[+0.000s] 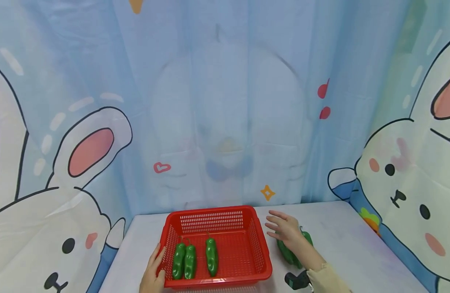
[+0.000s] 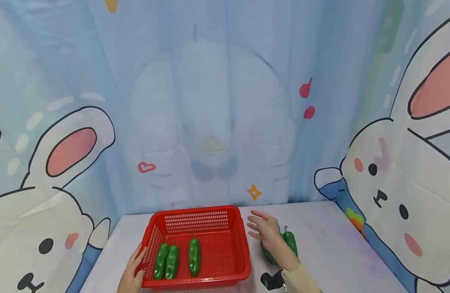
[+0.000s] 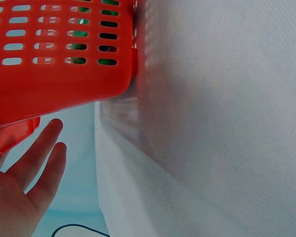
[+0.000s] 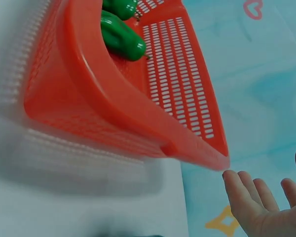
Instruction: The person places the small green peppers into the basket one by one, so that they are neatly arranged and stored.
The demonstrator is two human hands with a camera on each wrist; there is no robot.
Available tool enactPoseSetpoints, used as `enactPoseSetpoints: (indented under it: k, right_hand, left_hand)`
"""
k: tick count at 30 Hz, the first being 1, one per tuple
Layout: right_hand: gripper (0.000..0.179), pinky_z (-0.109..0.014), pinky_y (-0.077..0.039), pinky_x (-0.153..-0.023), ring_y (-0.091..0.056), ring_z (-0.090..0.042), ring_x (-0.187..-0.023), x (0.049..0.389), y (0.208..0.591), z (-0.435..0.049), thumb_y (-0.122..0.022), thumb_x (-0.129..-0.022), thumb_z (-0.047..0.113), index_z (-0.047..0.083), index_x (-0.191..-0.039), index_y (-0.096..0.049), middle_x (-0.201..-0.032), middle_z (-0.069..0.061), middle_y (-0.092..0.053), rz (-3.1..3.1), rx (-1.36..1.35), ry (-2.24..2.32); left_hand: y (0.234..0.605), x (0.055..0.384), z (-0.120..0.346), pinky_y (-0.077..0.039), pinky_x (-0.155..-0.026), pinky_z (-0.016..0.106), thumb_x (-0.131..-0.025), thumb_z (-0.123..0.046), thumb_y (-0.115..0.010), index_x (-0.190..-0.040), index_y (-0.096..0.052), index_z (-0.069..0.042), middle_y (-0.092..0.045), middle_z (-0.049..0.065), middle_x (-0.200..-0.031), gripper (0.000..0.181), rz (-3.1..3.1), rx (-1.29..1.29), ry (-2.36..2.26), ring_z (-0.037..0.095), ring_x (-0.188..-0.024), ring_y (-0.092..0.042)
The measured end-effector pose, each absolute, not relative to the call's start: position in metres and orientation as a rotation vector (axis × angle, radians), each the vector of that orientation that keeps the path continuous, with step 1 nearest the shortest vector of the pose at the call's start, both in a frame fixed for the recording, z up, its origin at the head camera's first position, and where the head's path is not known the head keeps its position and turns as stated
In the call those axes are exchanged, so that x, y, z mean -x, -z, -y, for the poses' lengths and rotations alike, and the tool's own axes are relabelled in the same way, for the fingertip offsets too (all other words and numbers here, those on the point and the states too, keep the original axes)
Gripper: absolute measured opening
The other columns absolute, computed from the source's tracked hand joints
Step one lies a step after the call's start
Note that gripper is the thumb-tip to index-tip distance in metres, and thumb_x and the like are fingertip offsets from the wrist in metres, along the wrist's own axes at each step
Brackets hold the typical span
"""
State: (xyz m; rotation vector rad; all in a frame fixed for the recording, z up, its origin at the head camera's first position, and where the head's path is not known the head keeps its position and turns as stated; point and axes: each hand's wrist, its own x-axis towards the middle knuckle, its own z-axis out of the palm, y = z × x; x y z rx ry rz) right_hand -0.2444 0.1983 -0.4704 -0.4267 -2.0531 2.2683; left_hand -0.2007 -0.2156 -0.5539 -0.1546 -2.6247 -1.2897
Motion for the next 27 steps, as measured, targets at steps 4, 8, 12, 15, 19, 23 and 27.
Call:
enactPoseSetpoints:
  k: [4,8,12,15,19,23,27]
  right_hand:
    - [0.053,-0.046,-0.057,-0.084,-0.065,-0.034,-0.11,0.245,0.47,-0.206,-0.063,-0.094,0.014,-0.005,-0.141,-0.047,-0.139,-0.029,-0.05,2.047,0.422,-2.275]
    - [0.055,-0.045,-0.057,-0.084,-0.063,-0.036,-0.114,0.242,0.473,-0.216,-0.063,-0.094,0.015,-0.006,-0.142,-0.045,-0.141,-0.031,-0.047,2.07,0.434,-2.251]
    - [0.056,-0.043,-0.058,-0.083,-0.058,-0.04,-0.119,0.239,0.479,-0.227,-0.062,-0.095,0.015,-0.007,-0.143,-0.043,-0.139,-0.029,-0.05,2.084,0.449,-2.237]
    - [0.057,-0.044,-0.057,-0.085,-0.058,-0.039,-0.12,0.238,0.482,-0.234,-0.062,-0.095,0.015,-0.007,-0.144,-0.042,-0.138,-0.028,-0.051,2.07,0.474,-2.246]
    - [0.058,-0.046,-0.056,-0.087,-0.057,-0.04,-0.121,0.237,0.485,-0.241,-0.061,-0.095,0.016,-0.006,-0.145,-0.041,-0.142,-0.031,-0.044,2.076,0.521,-2.238]
    - [0.058,-0.045,-0.057,-0.085,-0.054,-0.042,-0.124,0.236,0.489,-0.248,-0.06,-0.095,0.016,-0.007,-0.144,-0.04,-0.145,-0.033,-0.04,2.08,0.55,-2.224]
    - [0.059,-0.045,-0.057,-0.084,-0.055,-0.042,-0.123,0.237,0.494,-0.256,-0.062,-0.094,0.016,-0.007,-0.144,-0.041,-0.144,-0.032,-0.042,2.094,0.565,-2.187]
  left_hand:
    - [0.555,0.2,0.216,-0.039,-0.104,0.058,-0.08,0.004,-0.049,-0.145,-0.048,-0.002,-0.032,0.017,-0.156,0.065,2.612,0.169,1.268,0.042,-0.14,-0.033]
    - [0.557,0.201,0.216,-0.04,-0.103,0.059,-0.079,0.005,-0.048,-0.144,-0.049,-0.001,-0.034,0.018,-0.155,0.065,2.587,0.19,1.255,0.042,-0.139,-0.035]
    - [0.556,0.202,0.217,-0.043,-0.1,0.058,-0.079,0.005,-0.048,-0.144,-0.048,-0.001,-0.033,0.019,-0.155,0.065,2.59,0.2,1.259,0.043,-0.138,-0.035]
    - [0.555,0.202,0.218,-0.044,-0.099,0.057,-0.08,0.004,-0.048,-0.145,-0.048,-0.002,-0.033,0.018,-0.155,0.065,2.607,0.19,1.268,0.043,-0.138,-0.035]
    - [0.554,0.202,0.218,-0.042,-0.101,0.057,-0.08,0.004,-0.048,-0.146,-0.047,-0.002,-0.032,0.018,-0.156,0.066,2.619,0.181,1.278,0.043,-0.139,-0.034]
    - [0.555,0.202,0.217,-0.043,-0.101,0.057,-0.081,0.005,-0.048,-0.146,-0.047,-0.002,-0.031,0.019,-0.156,0.065,2.623,0.184,1.279,0.043,-0.139,-0.033]
    - [0.556,0.202,0.217,-0.043,-0.1,0.058,-0.08,0.005,-0.048,-0.145,-0.047,-0.001,-0.032,0.019,-0.156,0.065,2.614,0.185,1.27,0.043,-0.139,-0.034]
